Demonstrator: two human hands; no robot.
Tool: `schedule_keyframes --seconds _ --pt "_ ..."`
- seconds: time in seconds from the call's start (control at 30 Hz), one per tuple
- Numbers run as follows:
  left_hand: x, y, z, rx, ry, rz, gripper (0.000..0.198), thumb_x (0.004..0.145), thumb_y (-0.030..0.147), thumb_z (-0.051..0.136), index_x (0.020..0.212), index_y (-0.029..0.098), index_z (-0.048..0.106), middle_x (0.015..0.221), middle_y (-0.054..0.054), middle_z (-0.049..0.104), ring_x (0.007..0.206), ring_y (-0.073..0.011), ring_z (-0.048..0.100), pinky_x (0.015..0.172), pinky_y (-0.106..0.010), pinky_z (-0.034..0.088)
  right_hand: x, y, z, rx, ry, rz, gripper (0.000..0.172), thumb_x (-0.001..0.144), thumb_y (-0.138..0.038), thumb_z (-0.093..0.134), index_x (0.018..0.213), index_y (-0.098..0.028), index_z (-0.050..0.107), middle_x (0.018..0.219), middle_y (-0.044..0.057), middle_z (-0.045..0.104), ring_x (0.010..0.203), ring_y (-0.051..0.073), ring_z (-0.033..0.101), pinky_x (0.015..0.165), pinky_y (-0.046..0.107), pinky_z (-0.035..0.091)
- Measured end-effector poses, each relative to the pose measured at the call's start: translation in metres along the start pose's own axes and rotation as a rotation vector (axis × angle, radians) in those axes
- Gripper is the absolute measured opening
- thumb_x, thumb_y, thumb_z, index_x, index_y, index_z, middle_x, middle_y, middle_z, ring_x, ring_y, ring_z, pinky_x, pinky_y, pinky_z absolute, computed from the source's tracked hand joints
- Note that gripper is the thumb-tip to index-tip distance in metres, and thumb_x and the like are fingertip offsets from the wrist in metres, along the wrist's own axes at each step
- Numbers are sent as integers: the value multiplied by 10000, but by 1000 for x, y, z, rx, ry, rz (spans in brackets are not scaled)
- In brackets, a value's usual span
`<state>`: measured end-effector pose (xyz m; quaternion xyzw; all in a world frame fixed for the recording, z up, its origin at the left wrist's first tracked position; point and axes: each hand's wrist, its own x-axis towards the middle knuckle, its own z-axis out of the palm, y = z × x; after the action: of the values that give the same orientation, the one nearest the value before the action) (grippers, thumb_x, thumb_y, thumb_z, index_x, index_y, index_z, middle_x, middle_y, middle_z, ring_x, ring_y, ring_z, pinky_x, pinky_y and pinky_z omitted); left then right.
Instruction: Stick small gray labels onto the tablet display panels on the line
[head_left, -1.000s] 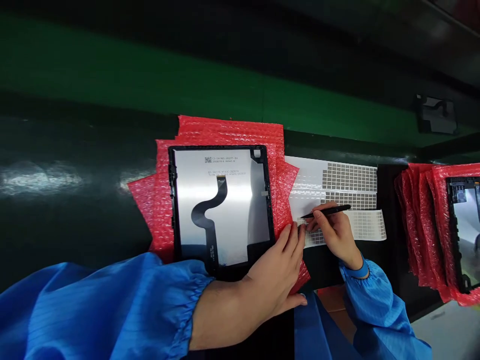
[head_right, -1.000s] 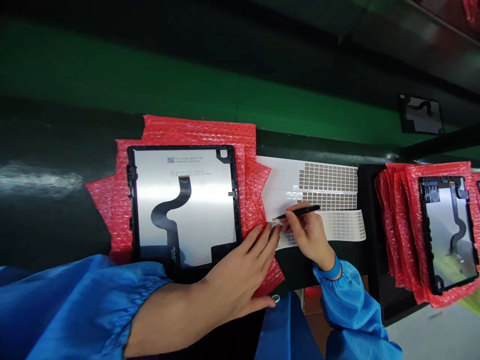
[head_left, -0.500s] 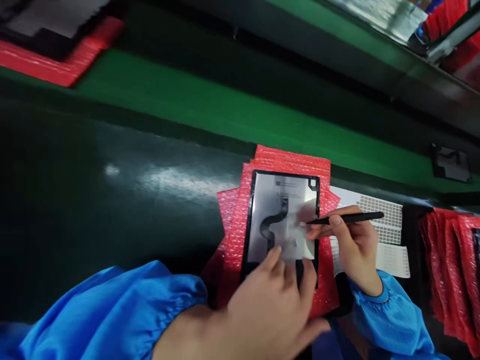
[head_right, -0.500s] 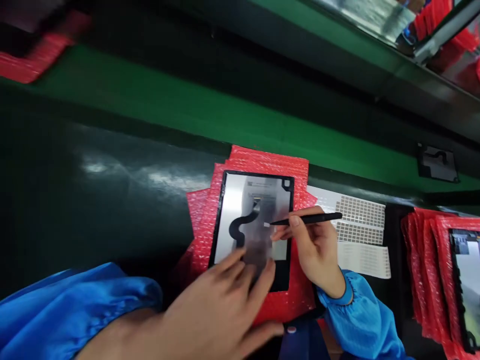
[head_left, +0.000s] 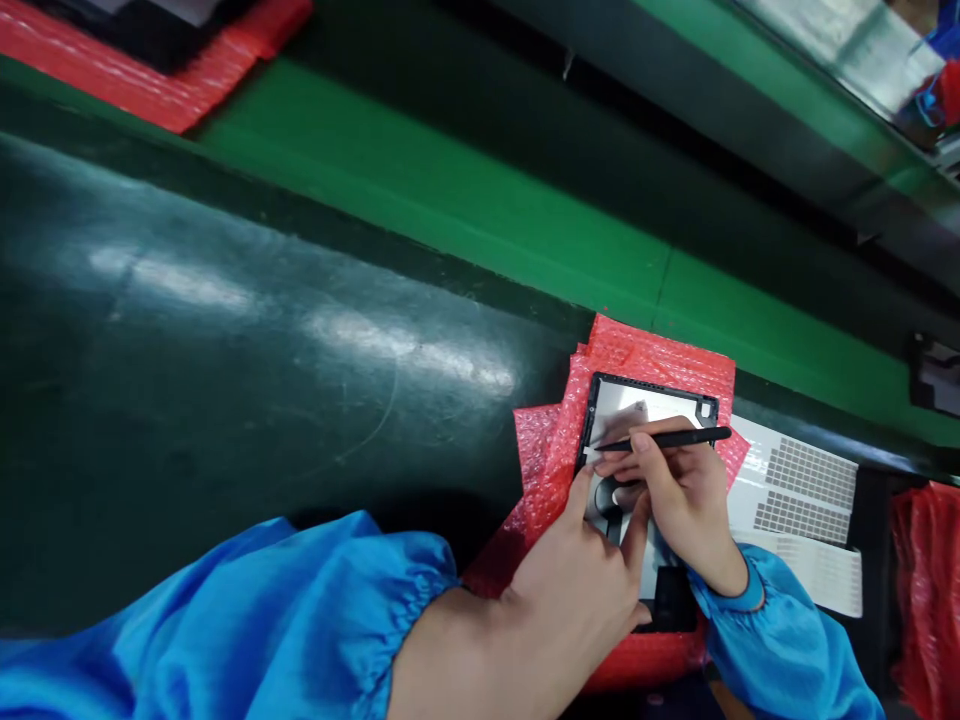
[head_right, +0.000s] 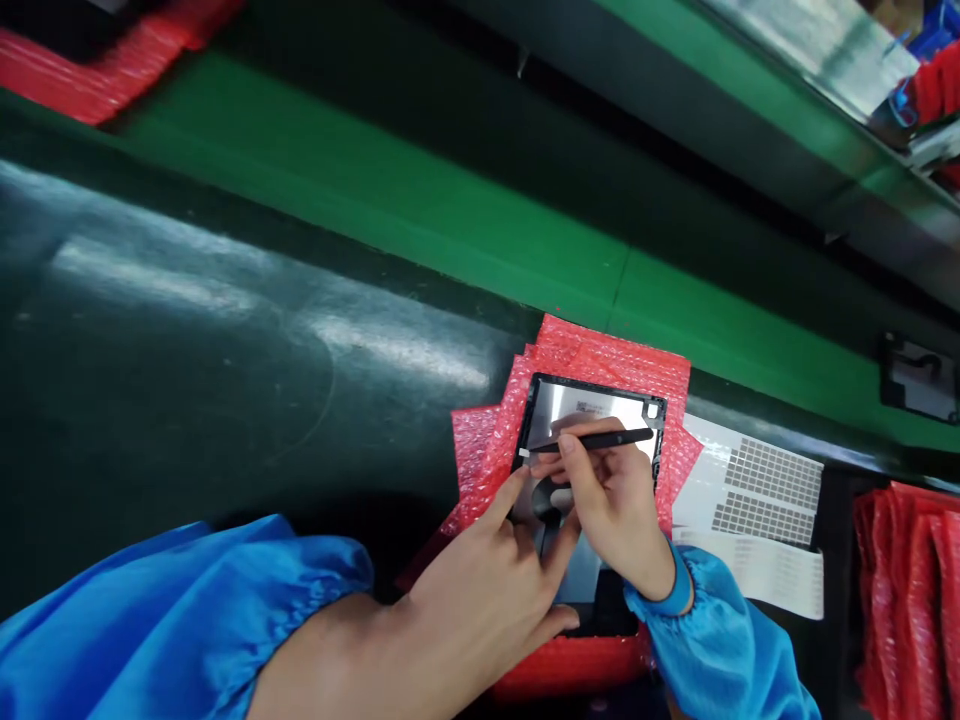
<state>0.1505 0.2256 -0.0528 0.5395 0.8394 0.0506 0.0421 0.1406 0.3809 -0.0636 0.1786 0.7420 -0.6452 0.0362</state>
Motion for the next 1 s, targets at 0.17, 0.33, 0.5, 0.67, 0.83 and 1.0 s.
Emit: schedule_keyframes --seconds 0.17,0.33,0.5,0.67,0.83,1.0 --pt "3 3 6 -136 -28 -67 935 824 777 728 1379 25 688 735 -109 789 634 -307 725 1154 -577 400 0 1 1 -30 14 -11 246 1017 -493 726 1007 -250 685 782 42 812 689 242 830 603 321 717" --pt "2 7 11 -162 -36 -78 948 825 773 727 1403 23 675 672 -79 764 580 -284 694 1166 -566 402 0 1 1 -23 18 -2 254 1017 -484 729 1001 -235 685 775 45 811 675 232 826 588 307 711" --pt "5 -3 5 -153 -10 -31 764 790 698 802 1211 61 763 690 -100 772 586 -283 689 1121 -564 415 1 -1 2 -42 27 12 257 1011 -481 731 1001 -227 692 775 44 812 674 222 823 601 302 714" --pt "8 -15 -2 -63 -2 -3 630 849 640 748 1160 93 760 986 -212 814 957 -408 742 1112 -589 376 0 -1 2 -53 18 11 253 1018 -482 716 1005 -230 695 810 47 817 676 222 822 621 318 722" --pt "7 -23 2 -126 -78 61 767 763 803 740 1142 137 762 877 -166 813 834 -371 746 1118 -593 399 0 1 3 -59 1 8 264 1023 -487 706 1017 -225 681 797 40 811 678 215 823 601 298 711" --pt "12 -28 -3 -136 -113 69 861 720 817 780 1187 93 750 1004 -211 812 988 -403 754 1093 -568 463 2 0 3 14 12 28 299 1012 -519 712 1028 -223 673 808 51 814 635 216 813 577 303 707"
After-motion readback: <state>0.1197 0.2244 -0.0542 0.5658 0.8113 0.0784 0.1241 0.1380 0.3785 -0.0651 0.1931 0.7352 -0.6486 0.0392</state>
